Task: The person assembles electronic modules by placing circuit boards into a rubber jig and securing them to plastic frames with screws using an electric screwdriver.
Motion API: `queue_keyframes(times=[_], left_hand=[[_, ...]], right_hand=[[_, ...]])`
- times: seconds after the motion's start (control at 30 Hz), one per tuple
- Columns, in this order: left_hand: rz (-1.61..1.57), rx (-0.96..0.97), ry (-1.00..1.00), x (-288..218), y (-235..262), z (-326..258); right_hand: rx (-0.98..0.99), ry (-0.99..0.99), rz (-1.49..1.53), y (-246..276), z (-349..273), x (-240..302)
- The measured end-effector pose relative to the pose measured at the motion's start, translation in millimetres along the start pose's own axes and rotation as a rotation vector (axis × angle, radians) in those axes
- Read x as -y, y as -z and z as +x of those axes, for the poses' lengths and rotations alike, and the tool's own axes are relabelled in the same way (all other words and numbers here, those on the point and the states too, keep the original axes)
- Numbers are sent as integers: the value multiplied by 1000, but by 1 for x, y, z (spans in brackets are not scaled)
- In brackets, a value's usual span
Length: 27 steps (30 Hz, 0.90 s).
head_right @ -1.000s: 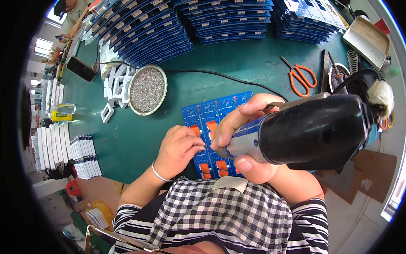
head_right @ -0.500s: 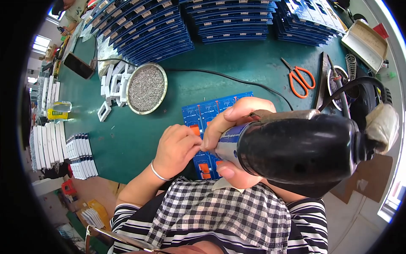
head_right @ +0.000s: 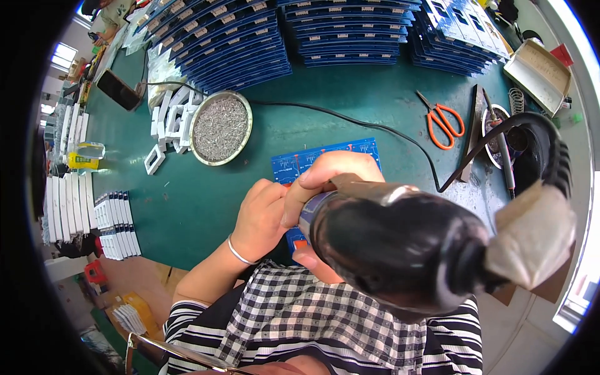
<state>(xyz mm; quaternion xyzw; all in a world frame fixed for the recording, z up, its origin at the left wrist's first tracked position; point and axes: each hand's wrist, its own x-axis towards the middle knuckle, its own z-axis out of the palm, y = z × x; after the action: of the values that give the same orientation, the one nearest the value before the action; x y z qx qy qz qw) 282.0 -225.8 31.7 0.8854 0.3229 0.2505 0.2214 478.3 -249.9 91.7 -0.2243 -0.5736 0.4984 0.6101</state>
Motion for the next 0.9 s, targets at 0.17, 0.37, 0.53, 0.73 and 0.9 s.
queue_keyframes(times=[0.17, 0.37, 0.53, 0.73, 0.9], left_hand=[[-22, -1, -20, 6, -5, -2], [-27, -7, -13, 7, -7, -4], [-56, -15, -3, 8, -4, -7], [100, -89, -1, 26, 61, 20], [344, -237, 58, 100, 81, 35]], right_hand=[[67, -68, -74, -1, 1, -1], [150, -89, -262, -1, 4, 3], [267, -113, -390, 3, 9, -5], [156, -11, -171, -14, 7, -22], [243, -19, -439, -18, 24, -22]])
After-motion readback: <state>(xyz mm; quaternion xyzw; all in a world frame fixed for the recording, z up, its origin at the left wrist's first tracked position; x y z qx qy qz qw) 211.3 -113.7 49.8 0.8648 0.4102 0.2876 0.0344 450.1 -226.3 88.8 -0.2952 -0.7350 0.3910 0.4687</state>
